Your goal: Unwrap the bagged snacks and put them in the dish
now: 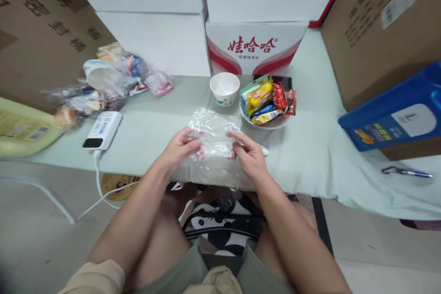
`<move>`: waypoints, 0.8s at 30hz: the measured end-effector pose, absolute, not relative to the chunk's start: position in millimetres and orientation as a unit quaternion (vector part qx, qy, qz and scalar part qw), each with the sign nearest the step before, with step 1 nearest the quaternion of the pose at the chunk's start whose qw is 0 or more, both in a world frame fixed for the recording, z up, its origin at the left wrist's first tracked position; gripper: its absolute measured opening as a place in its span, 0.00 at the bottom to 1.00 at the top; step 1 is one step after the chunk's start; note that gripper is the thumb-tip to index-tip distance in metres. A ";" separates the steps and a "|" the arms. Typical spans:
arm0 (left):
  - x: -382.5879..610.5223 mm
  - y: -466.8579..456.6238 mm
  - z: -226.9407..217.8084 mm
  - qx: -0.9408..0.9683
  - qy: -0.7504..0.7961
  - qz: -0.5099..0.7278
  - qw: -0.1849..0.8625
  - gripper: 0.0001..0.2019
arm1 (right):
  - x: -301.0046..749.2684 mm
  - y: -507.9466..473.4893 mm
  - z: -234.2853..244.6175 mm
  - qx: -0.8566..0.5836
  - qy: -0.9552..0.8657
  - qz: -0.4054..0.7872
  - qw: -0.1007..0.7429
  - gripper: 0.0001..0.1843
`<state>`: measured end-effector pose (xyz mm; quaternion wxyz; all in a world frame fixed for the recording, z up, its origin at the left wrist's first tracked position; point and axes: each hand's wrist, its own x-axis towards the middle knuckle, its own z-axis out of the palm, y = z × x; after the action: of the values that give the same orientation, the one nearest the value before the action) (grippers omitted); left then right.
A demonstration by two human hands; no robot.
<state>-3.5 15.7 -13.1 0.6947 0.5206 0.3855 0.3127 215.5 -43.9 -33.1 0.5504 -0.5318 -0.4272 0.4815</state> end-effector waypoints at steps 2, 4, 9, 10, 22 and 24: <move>-7.6 15.3 -12.9 0.519 0.359 0.317 0.708 0.22 | 218.2 -46.8 -33.4 -0.507 -0.447 0.467 0.571 0.10; -8.5 19.8 -15.7 0.539 0.385 0.309 0.683 0.15 | 221.5 -46.6 -35.5 -0.518 -0.472 0.446 0.556 0.07; -4.7 40.4 -27.5 0.595 0.459 0.312 0.581 0.09 | 225.1 -40.4 -43.7 -0.589 -0.482 0.359 0.541 0.09; -4.3 42.5 -28.4 0.596 0.445 0.319 0.587 0.10 | 224.6 -39.6 -45.7 -0.589 -0.475 0.352 0.551 0.09; -5.2 24.3 -19.9 0.434 0.328 0.403 0.736 0.34 | 217.1 -35.2 -44.4 -0.546 -0.472 0.511 0.466 0.14; -1.1 23.0 -20.8 0.364 0.335 0.372 0.786 0.40 | 215.4 -36.7 -41.2 -0.545 -0.458 0.506 0.487 0.12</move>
<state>-1.1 23.0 -20.8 0.7857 0.3640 0.3345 0.3720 215.4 -36.7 -41.2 0.4867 -0.5451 -0.4578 0.5064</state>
